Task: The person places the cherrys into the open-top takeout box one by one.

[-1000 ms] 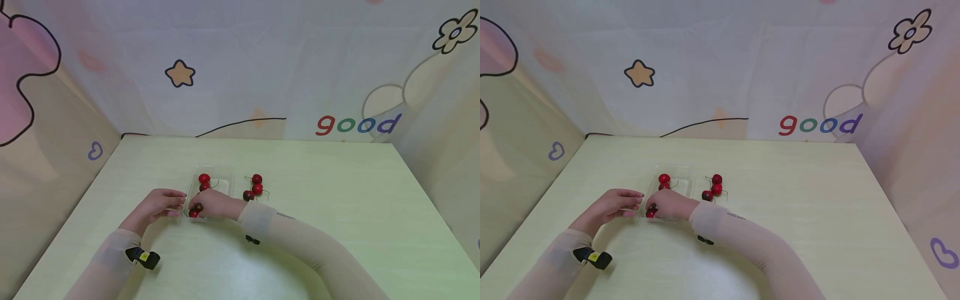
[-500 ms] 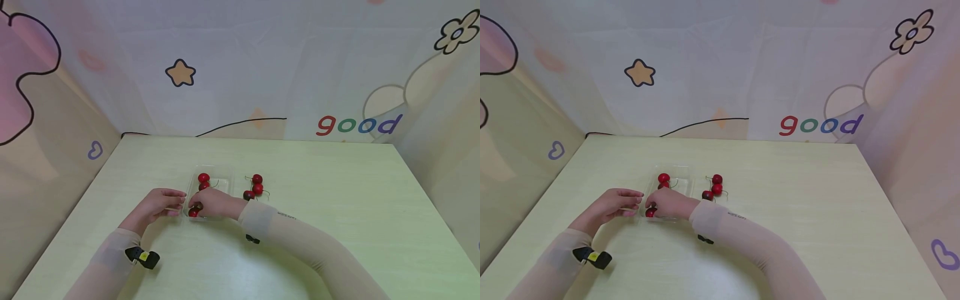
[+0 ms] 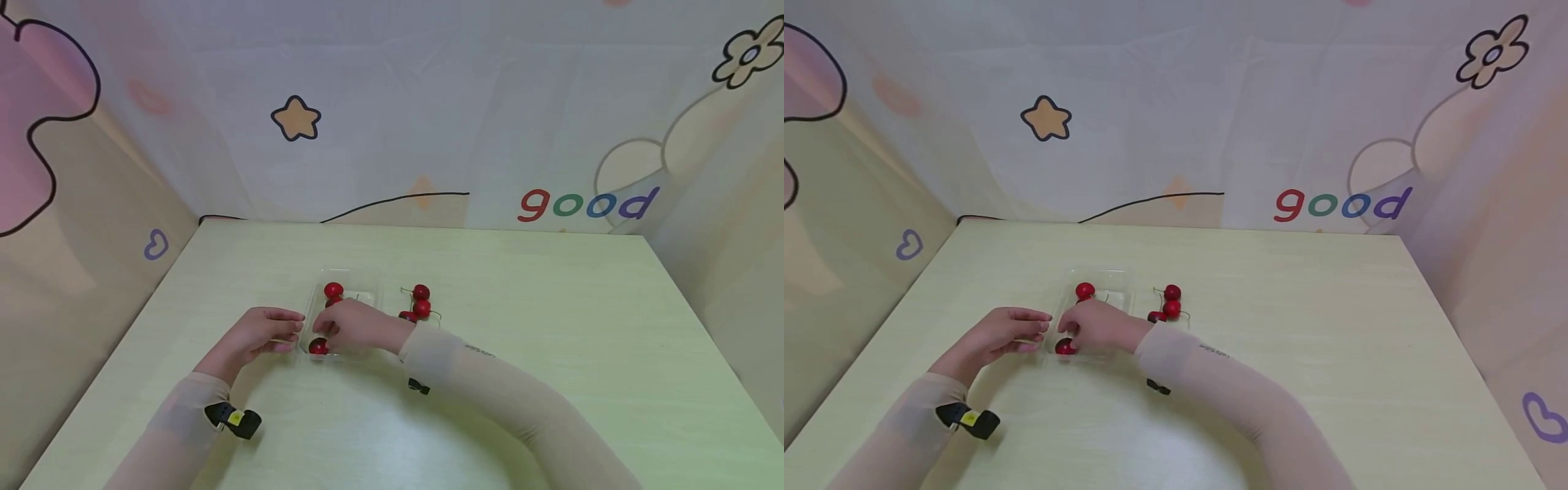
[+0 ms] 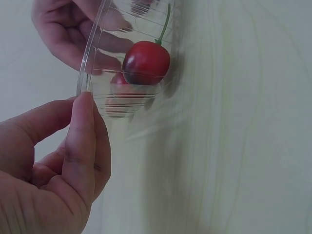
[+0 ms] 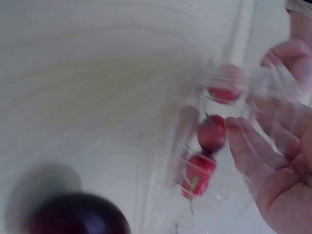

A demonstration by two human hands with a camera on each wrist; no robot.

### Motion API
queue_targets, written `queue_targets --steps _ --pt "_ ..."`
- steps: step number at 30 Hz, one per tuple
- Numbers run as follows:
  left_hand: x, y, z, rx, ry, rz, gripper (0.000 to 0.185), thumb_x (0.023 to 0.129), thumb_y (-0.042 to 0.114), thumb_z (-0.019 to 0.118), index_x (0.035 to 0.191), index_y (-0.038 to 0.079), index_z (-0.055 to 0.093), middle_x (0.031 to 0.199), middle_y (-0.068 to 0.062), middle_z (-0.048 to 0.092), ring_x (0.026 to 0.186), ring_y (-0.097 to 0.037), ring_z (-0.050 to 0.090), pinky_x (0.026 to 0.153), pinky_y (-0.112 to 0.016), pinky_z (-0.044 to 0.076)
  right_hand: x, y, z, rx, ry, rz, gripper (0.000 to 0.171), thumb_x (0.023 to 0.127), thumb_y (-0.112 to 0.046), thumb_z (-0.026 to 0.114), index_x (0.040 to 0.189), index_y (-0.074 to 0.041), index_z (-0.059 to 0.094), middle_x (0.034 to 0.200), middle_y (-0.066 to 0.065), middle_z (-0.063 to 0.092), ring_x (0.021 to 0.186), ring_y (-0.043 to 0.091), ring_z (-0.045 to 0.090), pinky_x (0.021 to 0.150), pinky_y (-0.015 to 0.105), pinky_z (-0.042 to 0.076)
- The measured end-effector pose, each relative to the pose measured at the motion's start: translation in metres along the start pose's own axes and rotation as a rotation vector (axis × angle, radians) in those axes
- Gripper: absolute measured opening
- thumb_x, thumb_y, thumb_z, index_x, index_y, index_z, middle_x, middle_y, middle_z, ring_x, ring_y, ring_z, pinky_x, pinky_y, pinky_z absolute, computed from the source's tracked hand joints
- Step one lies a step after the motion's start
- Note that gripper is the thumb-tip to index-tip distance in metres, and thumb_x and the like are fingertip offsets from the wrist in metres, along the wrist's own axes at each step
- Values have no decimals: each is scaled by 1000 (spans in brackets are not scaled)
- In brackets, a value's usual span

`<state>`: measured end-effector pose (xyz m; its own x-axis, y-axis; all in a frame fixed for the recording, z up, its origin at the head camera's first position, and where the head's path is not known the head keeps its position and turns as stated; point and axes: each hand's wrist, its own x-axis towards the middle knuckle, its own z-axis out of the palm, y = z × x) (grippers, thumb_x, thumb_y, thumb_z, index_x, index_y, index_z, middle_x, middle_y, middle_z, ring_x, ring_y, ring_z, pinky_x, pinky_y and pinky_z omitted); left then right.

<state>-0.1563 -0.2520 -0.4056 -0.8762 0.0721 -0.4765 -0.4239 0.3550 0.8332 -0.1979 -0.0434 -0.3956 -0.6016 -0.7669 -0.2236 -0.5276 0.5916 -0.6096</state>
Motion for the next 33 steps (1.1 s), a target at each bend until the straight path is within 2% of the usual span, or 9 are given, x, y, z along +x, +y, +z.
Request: queue_targets --steps 7,13,20,27,29,33 --pt "1 -1 -1 6 14 -4 42 102 14 61 138 -8 57 109 -8 73 81 -10 65 70 -19 61 -18 7 -22 58 56 -43 30 96 -11 71 125 -7 71 123 8 74 110 21 69 94 26 58" --pt "1 -1 0 19 23 -12 42 102 15 62 137 -7 58 111 -10 72 82 -11 65 70 -20 61 -37 13 -39 134 118 10 30 97 -13 70 126 -6 70 126 12 72 109 22 69 92 28 59" --pt "1 -2 1 14 23 -5 42 102 15 62 137 -8 58 111 -11 72 82 -11 65 71 -20 61 -64 28 -53 157 211 51 29 98 -18 70 126 -11 70 123 9 73 105 20 69 91 30 59" --pt "1 -2 2 12 29 -6 41 102 15 63 137 -7 58 110 -9 72 82 -11 65 71 -20 61 -95 41 -59 227 300 104 27 97 -18 70 123 -11 71 111 9 75 94 20 69 75 31 60" --pt "1 -3 2 13 31 -2 41 102 15 63 136 -7 58 111 -10 72 82 -11 65 71 -20 61 -104 46 -57 240 315 98 26 97 -17 70 122 -9 71 108 11 75 91 21 70 77 31 60" --pt "2 -2 3 16 37 -1 40 102 15 62 136 -7 59 112 -10 73 83 -11 66 72 -20 61 -117 56 -51 242 343 70 24 96 -13 69 119 -4 71 112 14 75 94 22 71 92 36 61"
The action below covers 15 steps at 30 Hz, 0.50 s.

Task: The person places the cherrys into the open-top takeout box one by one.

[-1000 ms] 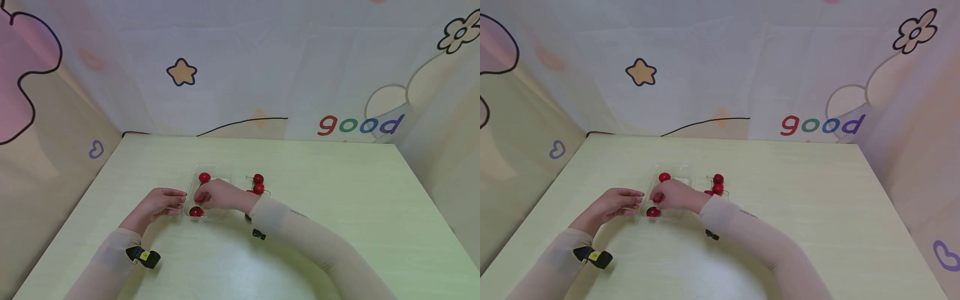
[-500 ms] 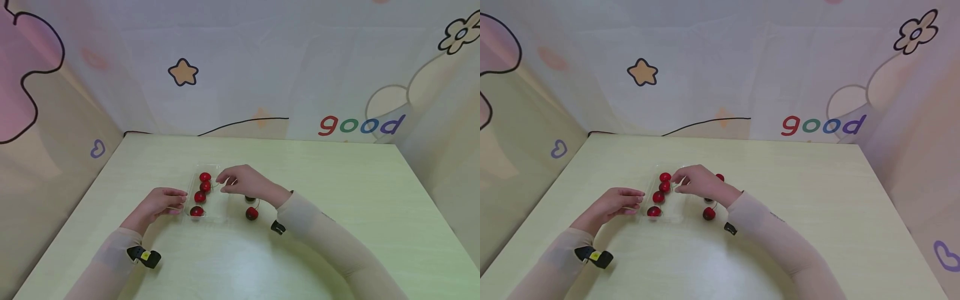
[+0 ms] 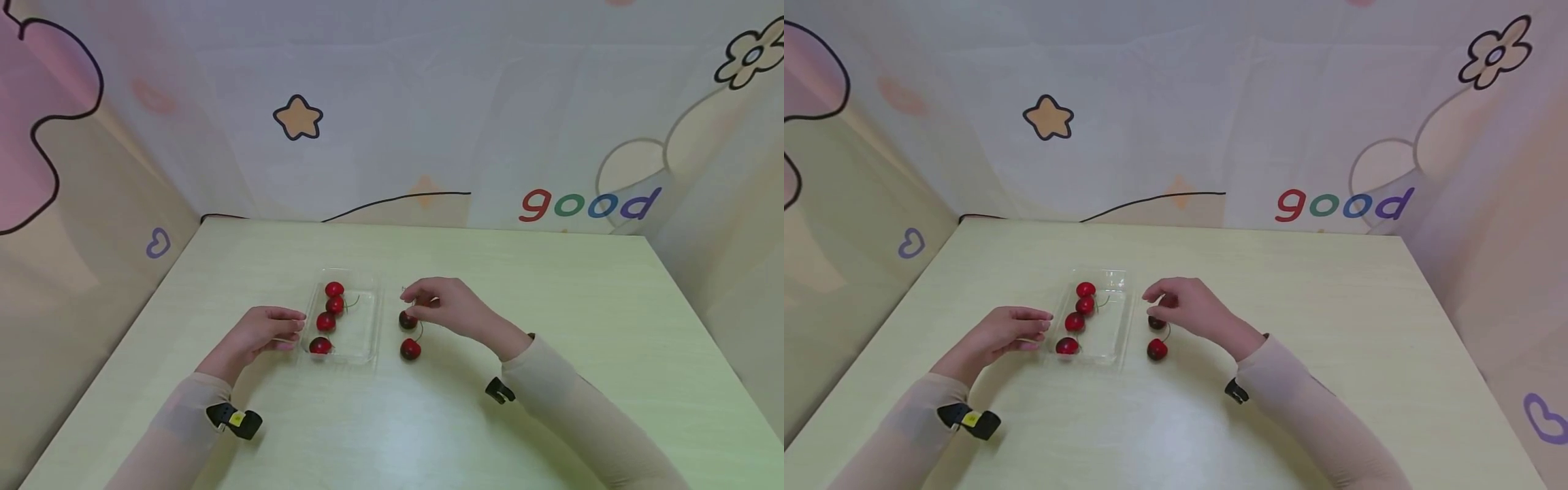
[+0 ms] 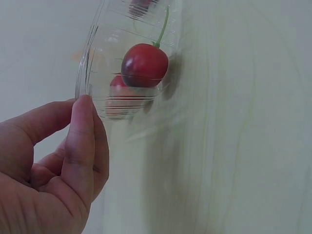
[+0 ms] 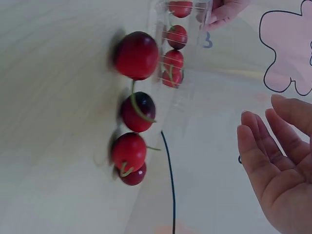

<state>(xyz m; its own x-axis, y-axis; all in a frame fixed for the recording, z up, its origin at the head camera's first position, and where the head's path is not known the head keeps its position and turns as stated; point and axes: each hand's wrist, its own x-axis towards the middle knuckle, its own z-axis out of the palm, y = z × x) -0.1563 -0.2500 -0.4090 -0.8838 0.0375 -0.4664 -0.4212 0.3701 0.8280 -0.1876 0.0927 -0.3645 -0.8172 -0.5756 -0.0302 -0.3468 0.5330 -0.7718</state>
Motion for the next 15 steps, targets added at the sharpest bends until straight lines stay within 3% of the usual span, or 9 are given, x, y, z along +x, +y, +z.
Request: queue_targets --steps 7,15 --pt "-1 1 0 7 -3 10 40 102 15 61 136 -7 59 112 -10 73 83 -11 66 73 -20 62 -12 15 0 -19 29 5 22 96 -13 70 116 -3 72 114 12 74 99 21 70 95 41 61" --pt "-1 0 1 0 3 -1 40 102 14 62 135 -7 59 110 -9 73 82 -10 66 71 -20 61 -16 20 3 -37 -4 21 22 96 -12 70 116 -3 71 116 13 73 103 24 69 93 39 61"
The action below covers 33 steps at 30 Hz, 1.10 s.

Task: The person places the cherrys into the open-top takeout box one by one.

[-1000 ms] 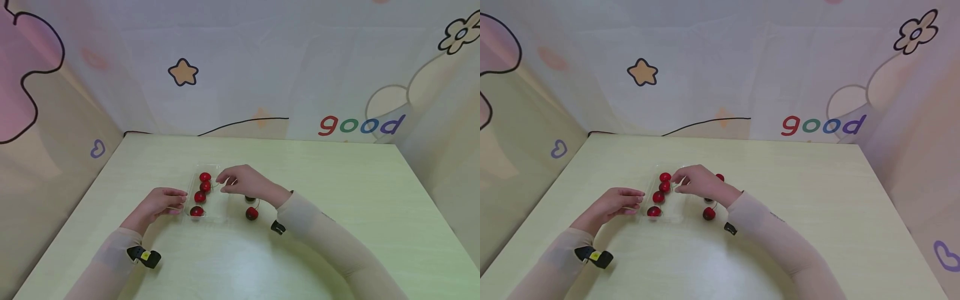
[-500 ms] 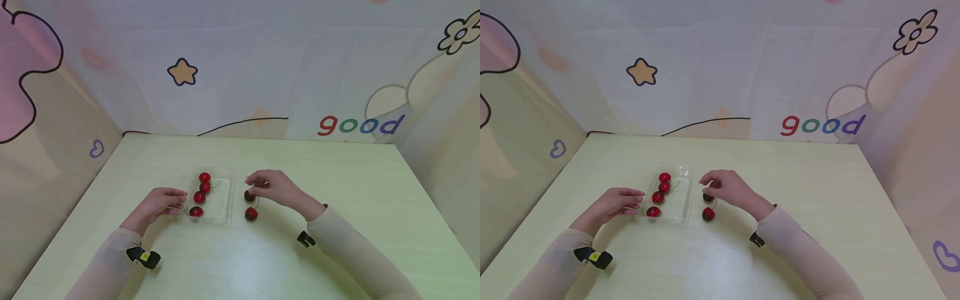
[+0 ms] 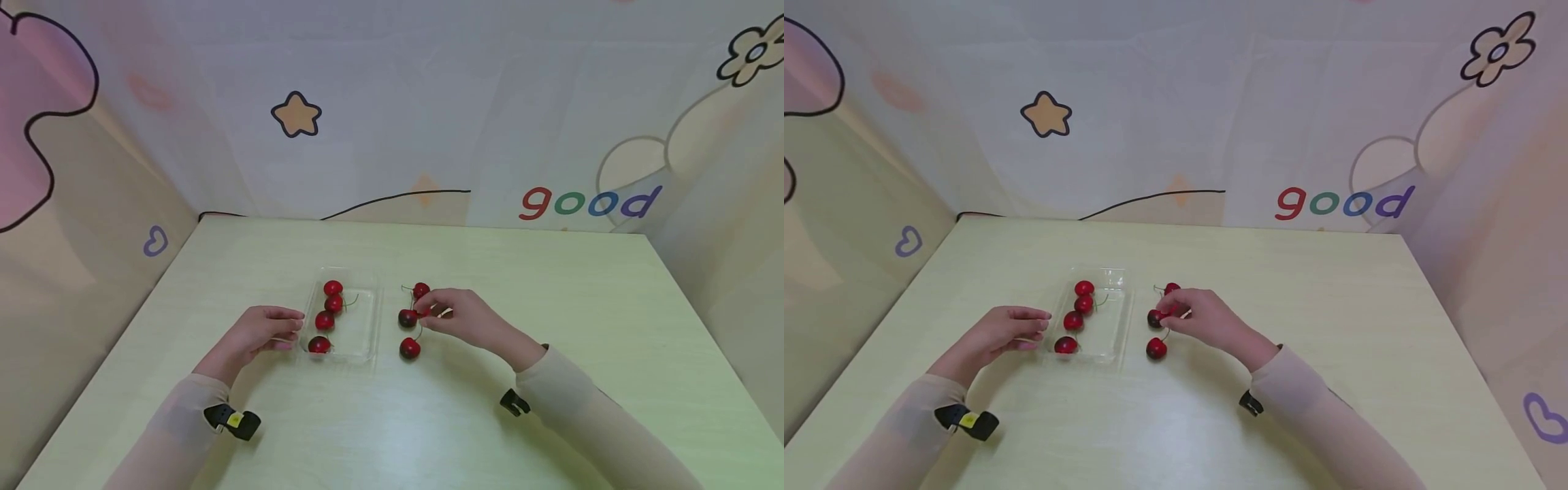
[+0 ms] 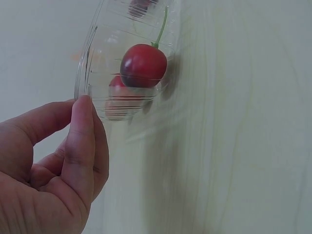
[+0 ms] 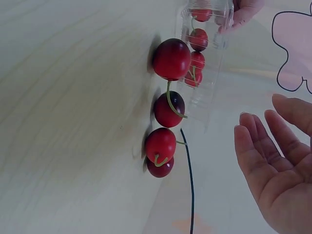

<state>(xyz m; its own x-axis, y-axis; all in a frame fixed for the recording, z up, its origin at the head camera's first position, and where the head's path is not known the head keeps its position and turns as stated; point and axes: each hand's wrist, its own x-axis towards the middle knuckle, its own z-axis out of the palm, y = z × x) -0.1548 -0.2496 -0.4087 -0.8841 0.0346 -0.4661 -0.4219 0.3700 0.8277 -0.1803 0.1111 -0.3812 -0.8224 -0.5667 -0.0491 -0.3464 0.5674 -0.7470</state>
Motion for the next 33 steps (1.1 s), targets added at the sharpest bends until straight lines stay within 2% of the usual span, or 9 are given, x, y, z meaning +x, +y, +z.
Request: queue_targets --steps 7,15,24,28,33 --pt "-3 1 1 1 -2 4 40 102 14 62 136 -8 59 112 -11 73 82 -11 66 71 -20 61 -4 5 12 -36 -83 30 24 95 -10 70 117 -2 70 115 12 73 96 17 68 79 24 57" --pt "-3 1 0 13 -1 1 41 102 16 62 137 -7 58 114 -13 73 83 -11 66 71 -20 61 -8 7 21 -61 -120 18 28 94 -6 67 122 -1 68 120 12 71 98 18 67 82 26 59" --pt "-3 2 0 12 0 2 42 102 16 63 136 -8 59 110 -9 74 81 -9 66 70 -20 61 -9 4 27 -129 -103 10 29 93 -5 69 122 -1 69 122 12 72 94 17 68 78 22 58" --pt "-3 2 0 5 -1 3 41 102 15 63 136 -8 59 106 -5 73 80 -9 65 70 -19 61 -8 2 29 -185 -73 -5 28 91 -5 70 119 1 70 117 12 74 89 16 68 74 21 57" --pt "-3 2 0 9 -6 3 42 102 16 63 136 -8 59 108 -7 73 81 -9 65 70 -19 61 -6 0 33 -210 -58 16 29 90 -5 73 117 2 71 108 12 75 85 14 66 71 20 54"
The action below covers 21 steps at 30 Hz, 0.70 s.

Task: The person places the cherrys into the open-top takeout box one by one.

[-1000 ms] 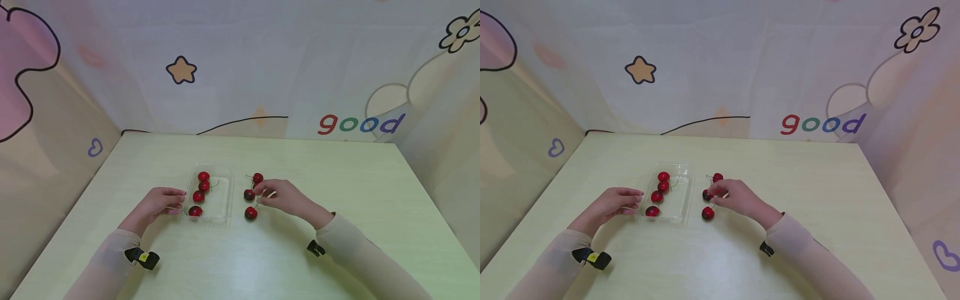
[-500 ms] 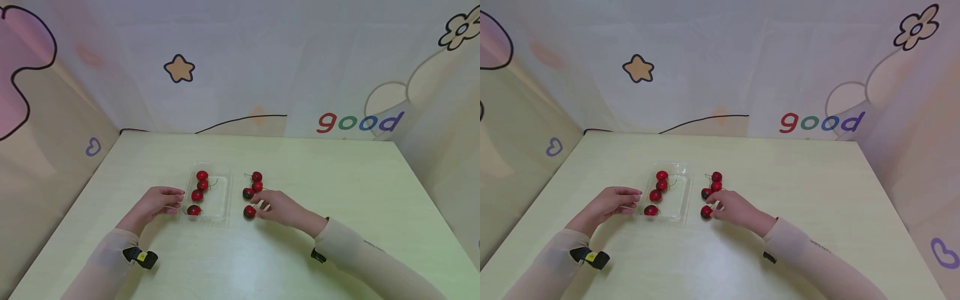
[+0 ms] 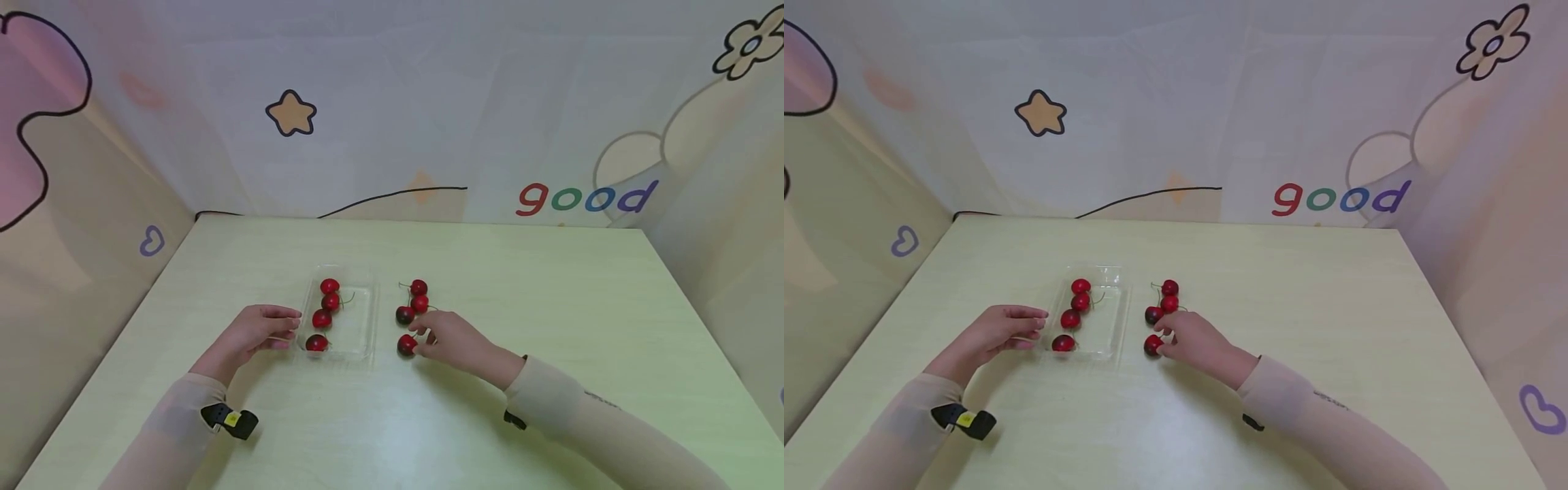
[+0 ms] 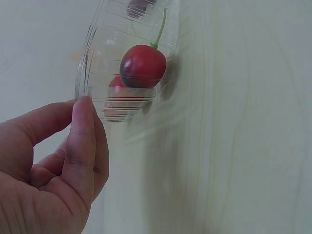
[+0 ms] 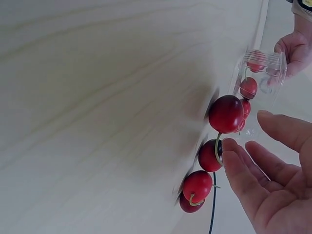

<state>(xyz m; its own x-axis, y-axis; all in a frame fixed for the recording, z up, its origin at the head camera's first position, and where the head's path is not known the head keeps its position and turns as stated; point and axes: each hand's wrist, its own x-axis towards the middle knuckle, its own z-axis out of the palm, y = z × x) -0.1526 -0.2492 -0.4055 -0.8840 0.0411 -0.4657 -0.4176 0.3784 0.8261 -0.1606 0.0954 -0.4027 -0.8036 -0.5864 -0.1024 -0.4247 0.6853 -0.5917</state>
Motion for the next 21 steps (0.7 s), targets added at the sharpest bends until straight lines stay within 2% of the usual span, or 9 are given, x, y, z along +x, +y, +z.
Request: queue_targets --steps 9,15,21 --pt "2 -1 1 -6 0 1 42 102 16 63 136 -8 59 107 -7 74 80 -10 65 70 -19 61 6 -1 7 7 -2 62 32 87 -8 80 116 1 71 93 6 72 83 13 61 71 21 52" --pt "1 -1 1 -20 -10 6 41 102 14 62 136 -9 58 102 -3 73 79 -9 65 70 -19 61 9 -2 12 5 0 119 34 85 -13 83 115 -1 72 91 5 70 82 13 59 72 23 51" --pt "0 1 2 -16 -4 8 40 102 13 62 135 -9 58 104 -6 74 79 -9 65 69 -19 61 15 -3 15 7 3 167 33 85 -17 83 113 -2 72 87 4 68 79 14 56 71 24 49"
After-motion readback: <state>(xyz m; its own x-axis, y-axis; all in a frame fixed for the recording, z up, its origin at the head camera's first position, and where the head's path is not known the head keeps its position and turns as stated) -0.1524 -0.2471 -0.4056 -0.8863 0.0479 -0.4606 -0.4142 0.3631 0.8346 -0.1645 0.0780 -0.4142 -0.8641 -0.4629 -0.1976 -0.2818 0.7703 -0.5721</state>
